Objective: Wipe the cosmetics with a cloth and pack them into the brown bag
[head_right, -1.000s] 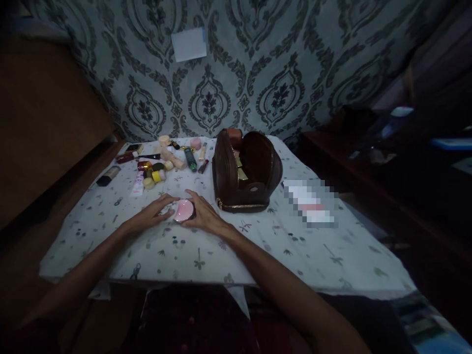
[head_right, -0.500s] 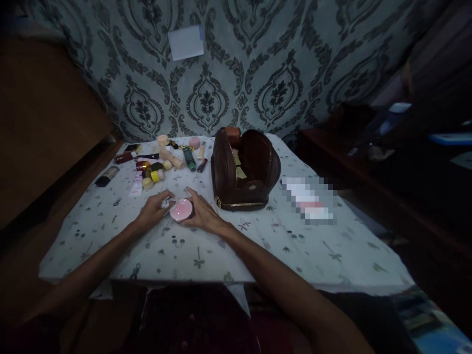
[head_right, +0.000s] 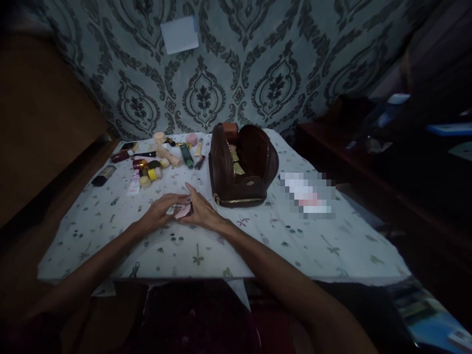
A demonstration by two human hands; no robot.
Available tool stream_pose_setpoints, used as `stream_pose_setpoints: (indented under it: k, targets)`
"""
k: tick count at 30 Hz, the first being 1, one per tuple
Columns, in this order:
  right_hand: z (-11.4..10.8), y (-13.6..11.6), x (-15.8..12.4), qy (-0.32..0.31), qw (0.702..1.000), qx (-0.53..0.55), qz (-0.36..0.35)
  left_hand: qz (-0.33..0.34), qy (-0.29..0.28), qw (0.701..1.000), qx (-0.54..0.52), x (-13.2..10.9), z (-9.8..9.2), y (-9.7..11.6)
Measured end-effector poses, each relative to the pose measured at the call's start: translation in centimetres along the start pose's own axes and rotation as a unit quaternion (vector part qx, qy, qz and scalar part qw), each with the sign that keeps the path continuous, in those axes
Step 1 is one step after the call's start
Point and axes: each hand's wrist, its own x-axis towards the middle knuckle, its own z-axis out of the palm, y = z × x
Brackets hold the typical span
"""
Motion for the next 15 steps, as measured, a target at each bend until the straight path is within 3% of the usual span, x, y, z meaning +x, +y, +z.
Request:
stream_pose_setpoints:
  k: [4, 8, 15]
  targets:
    - [0.2, 0.5, 0.1, -0.009, 1.000, -0.001, -0.024, 0.070, -0.038, 0.997, -0.024, -0.4, -0.3, 0.8]
    - [0.3, 0.7, 0.1, -0.003, 0.999, -0.034, -0.038, 0.078, -0.055, 0.995, -0.016, -1.2, -0.7, 1.1]
    - [0.4, 1.1, 0.1, -0.005, 0.997, -0.068, -0.046, 0.088, 0.012, 0.993, -0.078, -3.1, -0.9, 1.1]
